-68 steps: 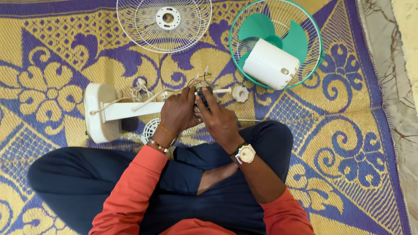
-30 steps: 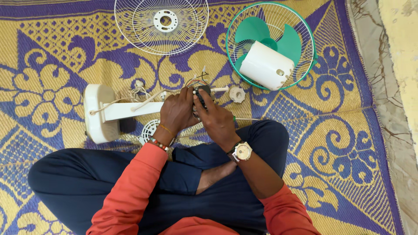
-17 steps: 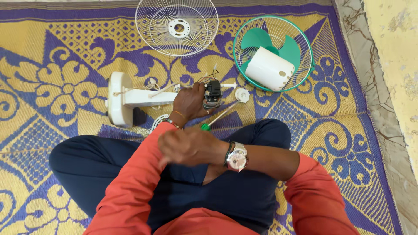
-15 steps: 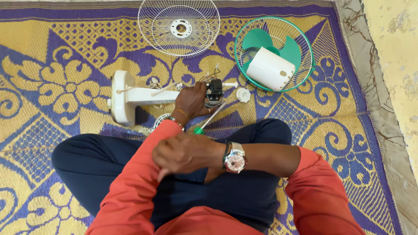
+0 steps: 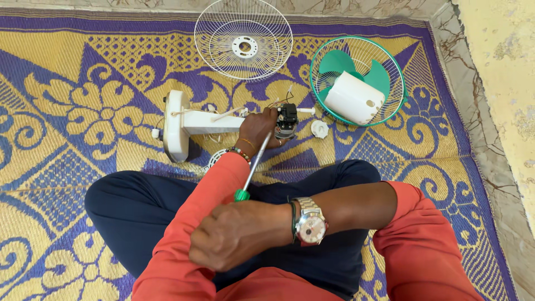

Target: The person sits on a patterned mat and uses a green-handled screwdriver to adjust the internal components of a disassembled electric fan motor. The fan base, cage, and blades are visible nearby, but the person focuses on the motor assembly throughout the clip.

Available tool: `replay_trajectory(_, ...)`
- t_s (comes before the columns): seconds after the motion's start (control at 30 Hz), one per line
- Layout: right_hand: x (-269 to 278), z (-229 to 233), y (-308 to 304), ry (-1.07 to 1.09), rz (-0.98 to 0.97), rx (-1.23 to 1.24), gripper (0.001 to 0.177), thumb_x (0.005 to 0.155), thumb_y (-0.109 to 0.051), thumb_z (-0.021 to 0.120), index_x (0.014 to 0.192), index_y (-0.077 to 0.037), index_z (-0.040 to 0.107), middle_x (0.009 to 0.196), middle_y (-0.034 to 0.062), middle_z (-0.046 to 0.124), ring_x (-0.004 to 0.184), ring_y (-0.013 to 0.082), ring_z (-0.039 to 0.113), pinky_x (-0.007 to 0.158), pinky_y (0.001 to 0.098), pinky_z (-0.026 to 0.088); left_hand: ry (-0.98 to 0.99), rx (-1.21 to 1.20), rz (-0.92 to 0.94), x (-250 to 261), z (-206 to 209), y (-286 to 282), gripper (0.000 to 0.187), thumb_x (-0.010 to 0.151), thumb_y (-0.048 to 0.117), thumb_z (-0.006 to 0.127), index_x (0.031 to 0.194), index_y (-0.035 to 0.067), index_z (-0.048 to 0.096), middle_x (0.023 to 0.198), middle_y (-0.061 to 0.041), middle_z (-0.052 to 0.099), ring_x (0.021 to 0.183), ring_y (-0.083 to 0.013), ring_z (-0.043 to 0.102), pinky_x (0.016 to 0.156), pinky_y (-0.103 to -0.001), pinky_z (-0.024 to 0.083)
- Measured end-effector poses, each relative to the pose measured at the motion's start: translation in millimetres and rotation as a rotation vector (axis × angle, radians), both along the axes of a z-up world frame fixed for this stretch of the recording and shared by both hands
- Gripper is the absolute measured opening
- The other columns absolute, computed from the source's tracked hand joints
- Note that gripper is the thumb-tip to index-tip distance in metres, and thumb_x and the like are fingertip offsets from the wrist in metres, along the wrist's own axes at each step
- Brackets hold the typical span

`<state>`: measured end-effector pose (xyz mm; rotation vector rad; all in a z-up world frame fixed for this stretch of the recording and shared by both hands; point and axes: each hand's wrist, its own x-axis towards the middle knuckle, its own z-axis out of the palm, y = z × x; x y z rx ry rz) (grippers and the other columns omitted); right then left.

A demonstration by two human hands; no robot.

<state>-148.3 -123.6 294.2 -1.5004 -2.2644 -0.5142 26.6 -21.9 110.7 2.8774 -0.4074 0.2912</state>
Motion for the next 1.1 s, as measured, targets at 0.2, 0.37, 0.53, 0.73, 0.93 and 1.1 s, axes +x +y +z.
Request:
replay_trajectory(0.2, -5.9, -0.2, 4.1, 0.056, 0.104, -0.046, 0.017, 0.084, -0.018, 0.066, 0.079, -0.004, 0.06, 0.07, 0.0069, 0.055, 0.063, 0.022, 0.062, 0.055, 0.0365, 0.048, 0.055, 0.059, -0.012, 0.2, 1.5, 0.1, 0.089, 0.075, 0.076, 0.072, 0.111, -0.004, 0.056, 0.099, -0.017, 0.065, 0.069, -0.0302, 0.072, 0.056, -0.042, 0.06)
replay_trajectory(0.37, -11.8, 0.8, 5.4, 0.063, 0.122, -0.077, 0.017, 0.081, -0.017, 0.067, 0.073, -0.003, 0.061, 0.066, 0.0083, 0.057, 0.063, 0.0243, 0.063, 0.053, 0.0378, 0.048, 0.044, 0.054, -0.017, 1.3, 2.4, 0.7, 0.086, 0.076, 0.076, 0.071, 0.11, -0.002, 0.057, 0.098, -0.015, 0.065, 0.071, -0.0289, 0.072, 0.057, -0.041, 0.06)
replay_trajectory(0.53, -17.9, -6.1, 6.5, 0.097, 0.138, -0.107, 0.017, 0.082, -0.017, 0.066, 0.074, -0.002, 0.062, 0.066, 0.0091, 0.058, 0.062, 0.0261, 0.063, 0.053, 0.0398, 0.049, 0.005, 0.048, -0.019, 0.4, 1.1, 1.4, 0.088, 0.075, 0.076, 0.073, 0.11, -0.003, 0.057, 0.097, -0.015, 0.066, 0.07, -0.0295, 0.072, 0.056, -0.041, 0.059)
replay_trajectory(0.73, -49.2, -38.7, 8.7, 0.634, 0.284, -0.333, 0.016, 0.085, -0.018, 0.064, 0.082, -0.002, 0.063, 0.073, 0.0115, 0.063, 0.067, 0.0297, 0.066, 0.059, 0.0435, 0.052, -0.025, 0.011, -0.024, 1.1, 1.2, 2.0, 0.086, 0.073, 0.074, 0.074, 0.109, -0.002, 0.058, 0.097, -0.015, 0.066, 0.07, -0.0306, 0.072, 0.056, -0.042, 0.059)
replay_trajectory(0.93, -57.9, -38.4, -4.5, 0.705, 0.353, -0.472, 0.015, 0.084, -0.017, 0.065, 0.08, -0.003, 0.062, 0.072, 0.0115, 0.062, 0.065, 0.03, 0.066, 0.055, 0.0436, 0.051, -0.001, 0.003, -0.023, 4.9, 2.5, 2.8, 0.085, 0.072, 0.074, 0.075, 0.106, -0.002, 0.059, 0.097, -0.016, 0.067, 0.071, -0.032, 0.072, 0.059, -0.043, 0.059)
replay_trajectory(1.1, -26.6, -5.2, 8.9, 0.393, 0.194, -0.321, 0.014, 0.082, -0.017, 0.066, 0.078, -0.004, 0.062, 0.07, 0.0114, 0.062, 0.064, 0.0302, 0.067, 0.052, 0.0436, 0.051, -0.017, 0.0, -0.021, 5.2, 1.1, 2.7, 0.085, 0.072, 0.074, 0.076, 0.106, -0.002, 0.059, 0.092, -0.018, 0.068, 0.065, -0.0326, 0.071, 0.057, -0.044, 0.059)
